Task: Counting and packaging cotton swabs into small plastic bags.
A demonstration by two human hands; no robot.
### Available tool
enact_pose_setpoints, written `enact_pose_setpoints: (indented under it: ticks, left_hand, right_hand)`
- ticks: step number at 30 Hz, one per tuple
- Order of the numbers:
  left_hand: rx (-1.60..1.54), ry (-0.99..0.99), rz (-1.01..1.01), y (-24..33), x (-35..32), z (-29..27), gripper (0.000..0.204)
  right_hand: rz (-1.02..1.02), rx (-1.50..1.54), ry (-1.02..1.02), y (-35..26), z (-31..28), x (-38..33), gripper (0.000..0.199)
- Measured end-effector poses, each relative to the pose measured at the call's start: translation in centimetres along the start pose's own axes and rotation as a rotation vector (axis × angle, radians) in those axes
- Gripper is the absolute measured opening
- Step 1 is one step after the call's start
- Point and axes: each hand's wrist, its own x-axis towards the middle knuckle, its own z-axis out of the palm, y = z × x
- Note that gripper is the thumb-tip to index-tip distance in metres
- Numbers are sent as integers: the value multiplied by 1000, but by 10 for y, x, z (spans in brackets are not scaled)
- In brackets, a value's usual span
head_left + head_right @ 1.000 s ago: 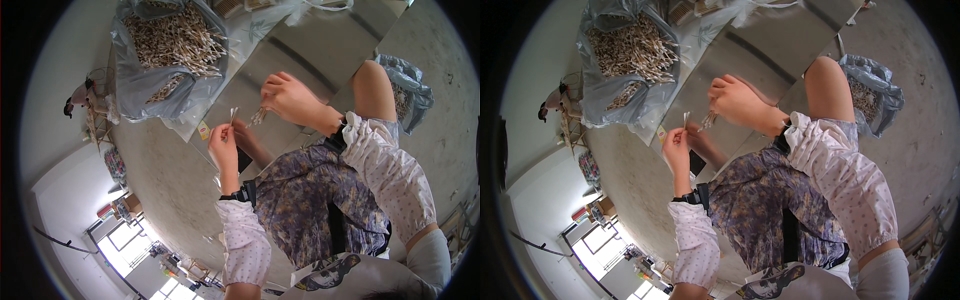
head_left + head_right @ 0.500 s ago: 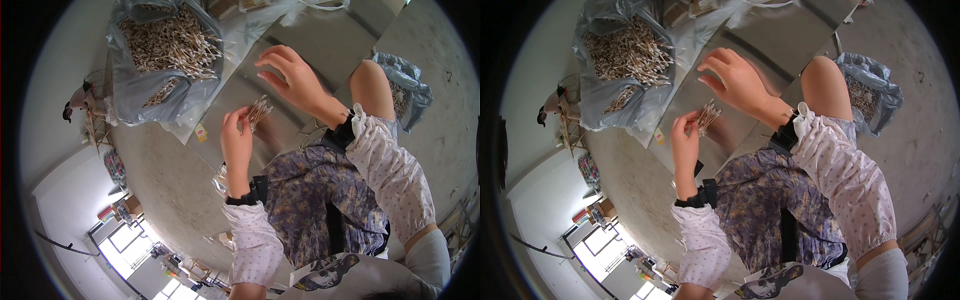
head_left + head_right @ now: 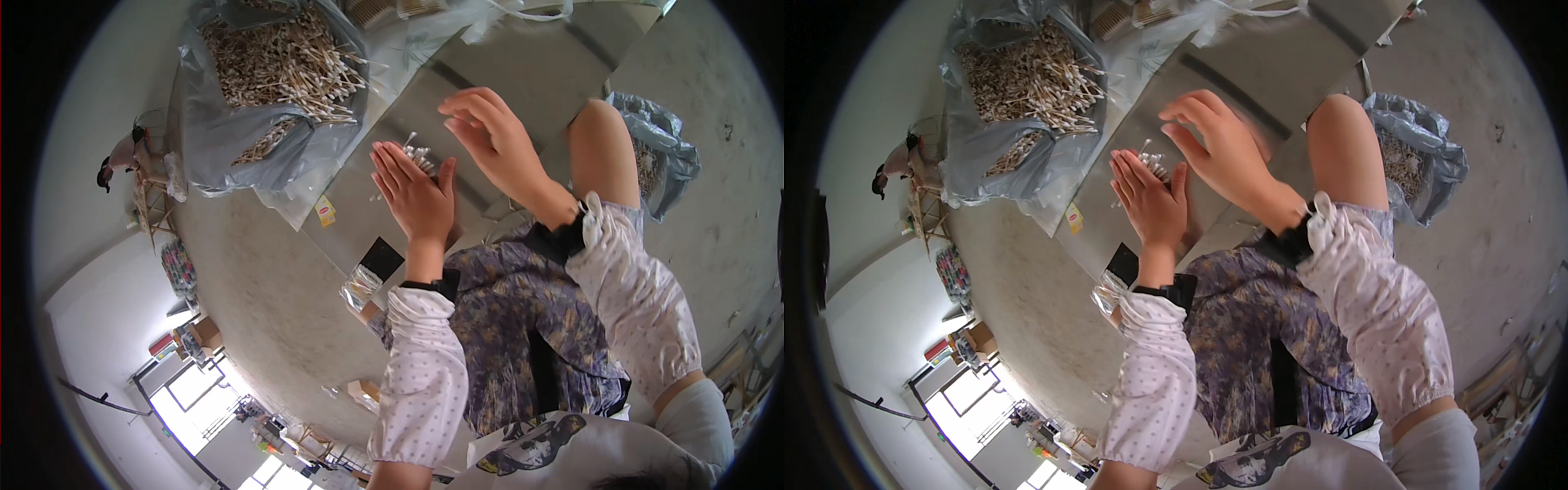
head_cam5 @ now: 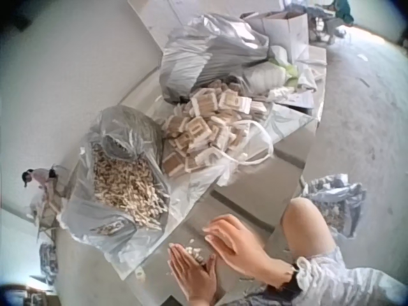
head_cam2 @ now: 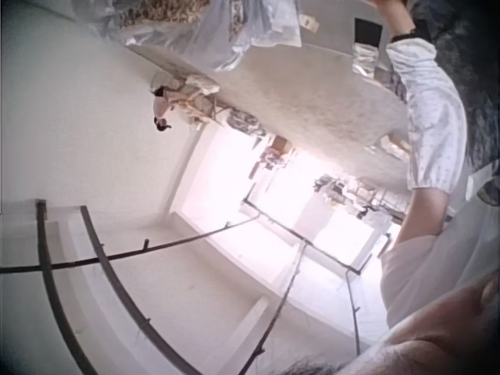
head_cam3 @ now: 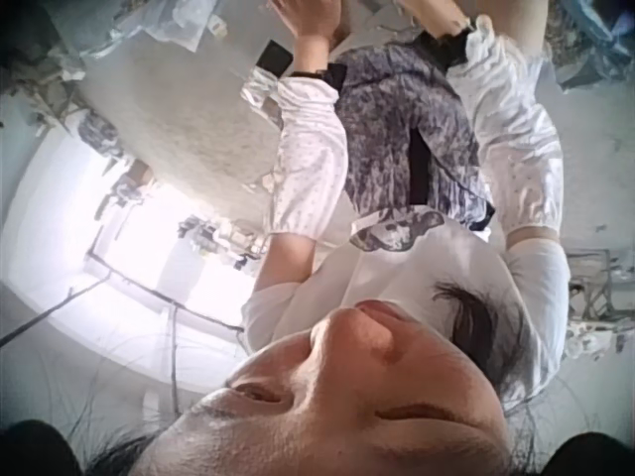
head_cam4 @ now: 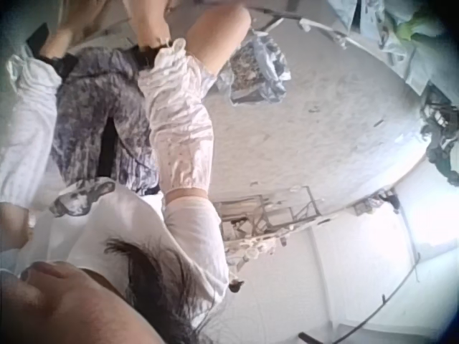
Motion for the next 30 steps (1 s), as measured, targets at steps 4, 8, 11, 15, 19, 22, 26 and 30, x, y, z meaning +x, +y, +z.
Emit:
enact_pose_setpoints:
  ticks: [4,8,11,15,19,22,26,30]
  left_hand:
    - [72,15,-10,-5,5,0,99]
    - [7,11,-40,14,-25,3,100]
    - [-57,-36,-20,26,-49,0,102]
    - [-64,-26,-14,23,-57,-3,100]
    - [-31,-41,-19,16,-42,-2,98]
    - [-21,-9,-9,4,-20,-1,95]
    - [-20,65,11,-16,4,-8,93]
    - [-126,10,47,-24,14,-20,86]
  right_hand:
    - [112,69,38,-19,-7,-30,15]
    - [266,188,18,-14,-6,-46,13]
    - [282,190,-19,-10,-1,-34,14]
    - [211,60,-68,-7,11,-14,14]
    - [182,65,-48,-2,14,-14,14]
    - [134,38,-60,-4,11,-16,14]
    - [139,-6,-78,-4,8,-13,15]
    - [134,-68,-98,-3,3,-8,14]
